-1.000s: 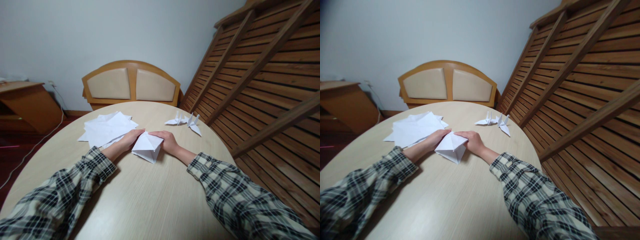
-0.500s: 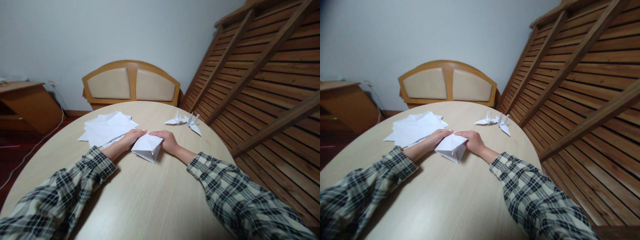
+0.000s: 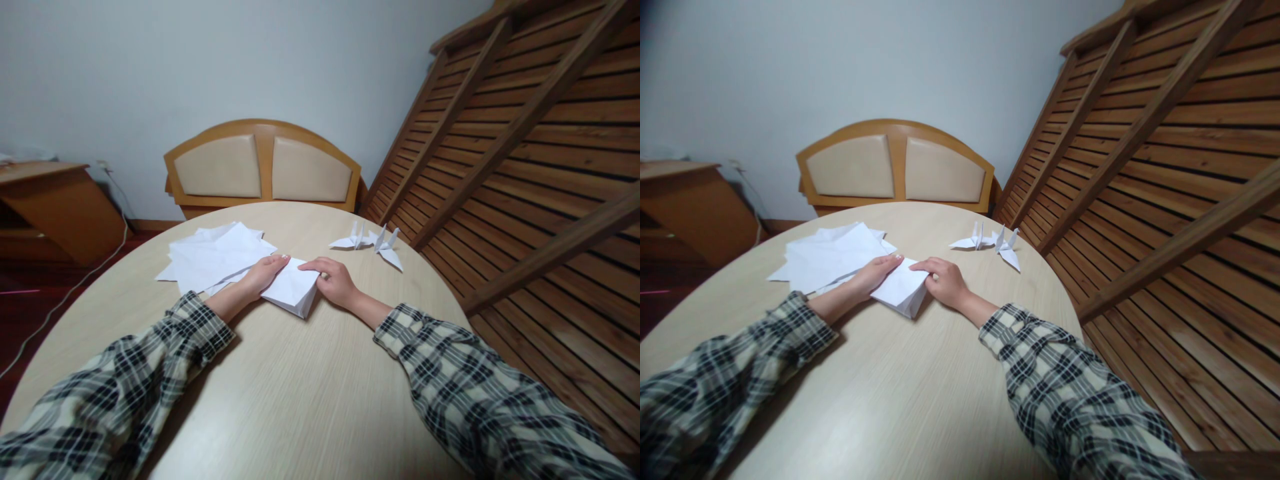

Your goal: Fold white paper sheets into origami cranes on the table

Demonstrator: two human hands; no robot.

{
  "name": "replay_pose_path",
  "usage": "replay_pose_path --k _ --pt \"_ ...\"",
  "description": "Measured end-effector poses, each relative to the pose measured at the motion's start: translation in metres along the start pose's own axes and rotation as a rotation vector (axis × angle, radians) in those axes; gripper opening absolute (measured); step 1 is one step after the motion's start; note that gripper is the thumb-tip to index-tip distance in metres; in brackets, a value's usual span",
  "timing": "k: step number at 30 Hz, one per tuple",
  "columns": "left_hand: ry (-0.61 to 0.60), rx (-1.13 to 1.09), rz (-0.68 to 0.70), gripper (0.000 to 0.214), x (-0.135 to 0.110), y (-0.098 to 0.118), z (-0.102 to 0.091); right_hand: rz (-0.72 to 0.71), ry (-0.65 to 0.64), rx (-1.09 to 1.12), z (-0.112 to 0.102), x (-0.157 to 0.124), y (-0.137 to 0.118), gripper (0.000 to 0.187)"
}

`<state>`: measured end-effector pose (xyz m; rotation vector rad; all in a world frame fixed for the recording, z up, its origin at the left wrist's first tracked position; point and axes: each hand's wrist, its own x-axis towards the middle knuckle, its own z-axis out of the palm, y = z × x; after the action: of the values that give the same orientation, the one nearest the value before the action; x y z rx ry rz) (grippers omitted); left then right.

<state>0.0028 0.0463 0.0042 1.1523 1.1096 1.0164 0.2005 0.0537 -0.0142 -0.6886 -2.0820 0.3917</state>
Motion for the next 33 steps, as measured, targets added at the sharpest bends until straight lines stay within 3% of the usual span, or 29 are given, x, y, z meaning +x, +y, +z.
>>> replay_pose_path --k 22,29,33 --pt "0.024 0.007 0.037 0.025 0.001 -0.005 0.001 0.01 0.006 0.134 0.001 0.001 0.001 0.03" --pt "0.082 0.055 0.11 0.027 0.004 -0.012 -0.004 0.138 0.021 0.275 -0.005 0.0 -0.002 0.022" --pt "0.095 0.135 0.197 0.032 0.004 -0.016 -0.005 0.193 0.056 0.248 -0.004 0.002 -0.004 0.027"
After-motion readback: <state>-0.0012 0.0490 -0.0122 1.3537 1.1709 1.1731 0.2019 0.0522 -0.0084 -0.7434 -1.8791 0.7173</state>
